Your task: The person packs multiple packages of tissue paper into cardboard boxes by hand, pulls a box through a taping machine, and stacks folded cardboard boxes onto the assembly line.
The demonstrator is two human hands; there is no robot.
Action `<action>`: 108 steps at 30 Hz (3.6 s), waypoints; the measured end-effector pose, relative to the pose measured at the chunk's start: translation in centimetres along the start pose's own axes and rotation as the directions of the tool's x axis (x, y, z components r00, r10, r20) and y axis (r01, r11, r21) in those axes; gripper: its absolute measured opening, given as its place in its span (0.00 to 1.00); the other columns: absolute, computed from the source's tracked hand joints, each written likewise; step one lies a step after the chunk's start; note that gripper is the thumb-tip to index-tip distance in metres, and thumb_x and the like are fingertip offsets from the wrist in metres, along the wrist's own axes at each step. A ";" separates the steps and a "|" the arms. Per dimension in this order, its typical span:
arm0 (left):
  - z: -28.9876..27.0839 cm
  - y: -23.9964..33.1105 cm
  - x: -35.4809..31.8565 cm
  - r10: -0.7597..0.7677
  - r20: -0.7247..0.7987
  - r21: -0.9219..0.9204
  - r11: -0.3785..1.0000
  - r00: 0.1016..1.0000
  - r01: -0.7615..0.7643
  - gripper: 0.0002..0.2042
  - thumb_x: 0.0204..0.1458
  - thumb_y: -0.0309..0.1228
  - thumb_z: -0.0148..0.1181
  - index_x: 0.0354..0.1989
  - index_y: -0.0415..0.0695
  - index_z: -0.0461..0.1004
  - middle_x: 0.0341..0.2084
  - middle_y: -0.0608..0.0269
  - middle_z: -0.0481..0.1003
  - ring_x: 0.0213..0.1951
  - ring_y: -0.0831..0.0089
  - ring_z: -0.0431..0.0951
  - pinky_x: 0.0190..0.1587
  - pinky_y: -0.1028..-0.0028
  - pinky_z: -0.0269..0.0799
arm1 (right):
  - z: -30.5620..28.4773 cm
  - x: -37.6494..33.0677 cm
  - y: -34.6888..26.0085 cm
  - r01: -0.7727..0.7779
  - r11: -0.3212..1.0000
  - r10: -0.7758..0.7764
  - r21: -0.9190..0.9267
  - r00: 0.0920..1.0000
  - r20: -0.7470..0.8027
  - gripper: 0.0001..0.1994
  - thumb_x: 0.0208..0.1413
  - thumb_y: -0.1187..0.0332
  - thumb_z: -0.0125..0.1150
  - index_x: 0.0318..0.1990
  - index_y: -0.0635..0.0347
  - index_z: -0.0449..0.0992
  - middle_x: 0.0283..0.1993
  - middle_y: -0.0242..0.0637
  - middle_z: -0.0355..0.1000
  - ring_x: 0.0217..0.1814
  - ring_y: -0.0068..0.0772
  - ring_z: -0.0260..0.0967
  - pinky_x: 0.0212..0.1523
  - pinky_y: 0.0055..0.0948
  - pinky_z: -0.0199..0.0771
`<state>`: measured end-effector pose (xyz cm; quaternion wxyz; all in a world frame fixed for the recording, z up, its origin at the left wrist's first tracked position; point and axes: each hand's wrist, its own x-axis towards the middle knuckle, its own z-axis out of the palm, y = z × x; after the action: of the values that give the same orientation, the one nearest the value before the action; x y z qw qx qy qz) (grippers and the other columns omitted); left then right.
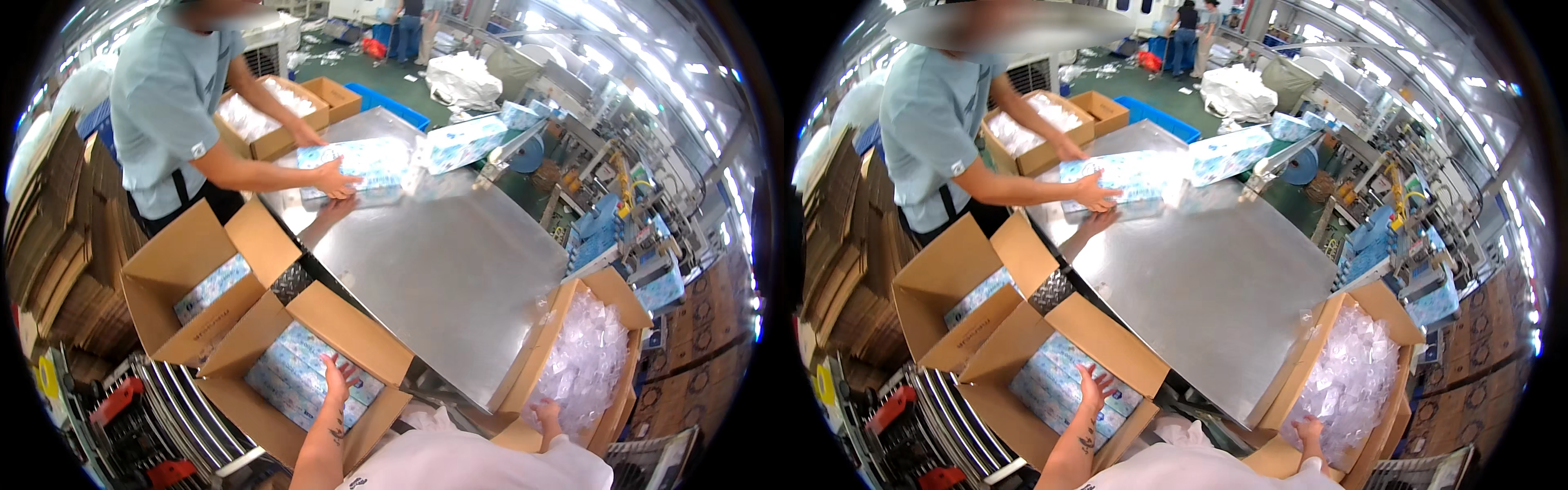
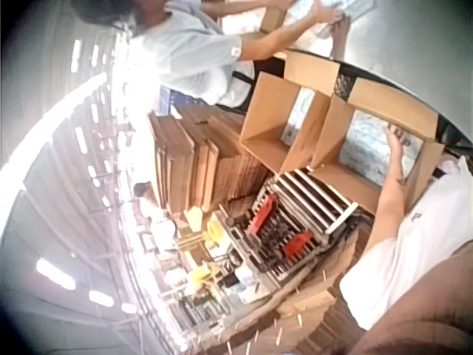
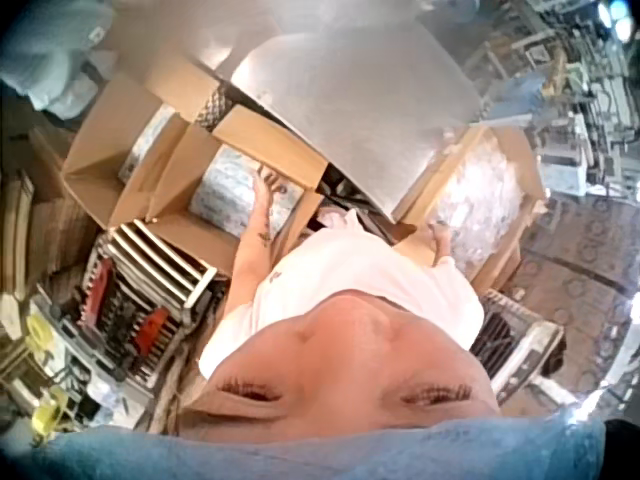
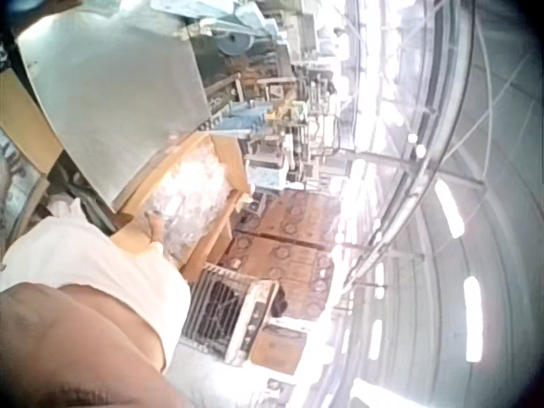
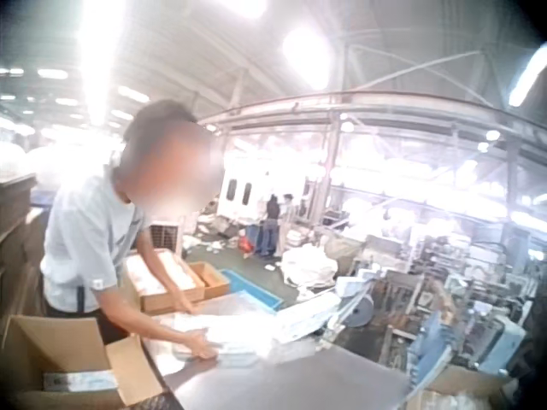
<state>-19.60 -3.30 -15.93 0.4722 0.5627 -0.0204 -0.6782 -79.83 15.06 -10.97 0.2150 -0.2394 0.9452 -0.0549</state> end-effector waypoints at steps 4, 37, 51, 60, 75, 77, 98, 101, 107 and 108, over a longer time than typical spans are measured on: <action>4.8 2.6 -2.3 0.174 0.038 0.269 0.947 0.984 -0.177 0.34 0.46 0.47 0.58 0.59 0.45 0.54 0.45 0.48 0.69 0.44 0.54 0.73 0.40 0.54 0.72 | 1.5 -1.3 1.2 -0.033 0.956 0.065 0.292 0.993 -0.102 0.25 0.31 0.66 0.74 0.42 0.59 0.77 0.37 0.44 0.75 0.40 0.38 0.72 0.40 0.34 0.73; 15.6 5.2 -18.9 0.313 0.752 0.315 0.602 0.580 -0.734 0.14 0.53 0.25 0.58 0.48 0.37 0.69 0.42 0.58 0.74 0.44 0.74 0.74 0.48 0.75 0.70 | -9.0 -16.4 -23.1 -0.097 -0.123 -0.533 0.988 0.846 0.017 0.04 0.53 0.72 0.60 0.34 0.63 0.74 0.30 0.31 0.72 0.30 0.21 0.69 0.31 0.22 0.70; 12.6 7.3 -18.1 0.354 0.362 0.334 0.814 0.862 -0.475 0.11 0.58 0.34 0.51 0.33 0.37 0.72 0.27 0.63 0.74 0.31 0.79 0.73 0.36 0.72 0.77 | 1.1 -28.4 -34.3 0.784 0.239 -0.949 0.573 0.313 -0.033 0.07 0.53 0.72 0.58 0.37 0.66 0.76 0.27 0.32 0.75 0.27 0.21 0.71 0.30 0.25 0.72; 5.6 10.4 -10.0 0.478 0.082 0.482 0.749 0.875 -0.455 0.15 0.56 0.39 0.54 0.29 0.38 0.73 0.19 0.58 0.74 0.20 0.76 0.73 0.23 0.78 0.69 | -4.3 -16.5 -26.6 0.406 0.332 -0.418 0.852 0.872 -0.253 0.10 0.60 0.63 0.52 0.38 0.61 0.74 0.24 0.24 0.67 0.26 0.12 0.61 0.26 0.16 0.63; -6.3 4.8 -1.6 0.486 0.052 0.946 -0.304 0.872 0.114 0.28 0.48 0.46 0.55 0.57 0.45 0.63 0.62 0.43 0.52 0.62 0.46 0.51 0.58 0.47 0.52 | -3.7 -4.1 2.9 0.059 0.962 0.099 0.268 0.835 -0.541 0.20 0.56 0.59 0.56 0.51 0.65 0.70 0.30 0.34 0.73 0.30 0.28 0.69 0.31 0.29 0.71; -5.6 4.1 -2.3 0.473 0.059 0.908 -0.392 0.879 0.150 0.32 0.47 0.48 0.56 0.62 0.50 0.59 0.65 0.44 0.45 0.67 0.49 0.41 0.60 0.40 0.43 | -4.3 -3.4 2.5 0.010 1.000 -0.017 -0.016 0.802 -0.597 0.23 0.55 0.59 0.56 0.53 0.66 0.68 0.34 0.38 0.74 0.34 0.32 0.71 0.36 0.32 0.72; -8.8 3.2 -2.2 0.300 -0.121 0.945 0.328 0.946 0.017 0.25 0.52 0.47 0.54 0.48 0.36 0.72 0.40 0.45 0.76 0.45 0.59 0.76 0.47 0.68 0.69 | -1.2 0.9 -57.3 0.974 0.013 -0.855 0.228 0.129 -0.503 0.07 0.52 0.74 0.54 0.38 0.63 0.74 0.34 0.43 0.70 0.41 0.45 0.67 0.42 0.37 0.68; -5.9 4.6 -5.5 0.305 -0.233 0.892 0.445 0.924 0.078 0.25 0.54 0.44 0.53 0.51 0.34 0.68 0.44 0.47 0.74 0.48 0.62 0.75 0.50 0.70 0.68 | 0.6 5.2 -66.9 0.973 -0.017 -0.837 0.229 0.111 -0.536 0.07 0.51 0.74 0.54 0.37 0.63 0.74 0.34 0.44 0.70 0.39 0.47 0.67 0.40 0.38 0.68; -2.6 3.0 -9.0 0.333 -0.245 0.932 0.339 0.911 0.127 0.25 0.52 0.45 0.54 0.51 0.37 0.69 0.42 0.47 0.75 0.47 0.61 0.75 0.48 0.70 0.69 | 0.7 8.4 -78.3 0.988 -0.036 -0.697 0.148 0.081 -0.712 0.06 0.53 0.71 0.51 0.34 0.63 0.73 0.32 0.44 0.70 0.39 0.49 0.66 0.40 0.41 0.66; -1.0 3.5 -9.5 0.284 -0.250 0.944 0.283 0.926 0.168 0.24 0.52 0.45 0.55 0.51 0.39 0.69 0.42 0.47 0.75 0.46 0.59 0.76 0.47 0.68 0.70 | 1.2 8.0 -78.0 0.988 -0.052 -0.723 0.143 0.061 -0.688 0.05 0.52 0.72 0.51 0.33 0.62 0.73 0.32 0.45 0.69 0.39 0.50 0.66 0.40 0.42 0.66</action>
<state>-17.45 1.61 -7.25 0.0603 0.8477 -0.3528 -0.3915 -52.24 -57.38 1.04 -0.0167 -0.6940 0.4913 -0.5260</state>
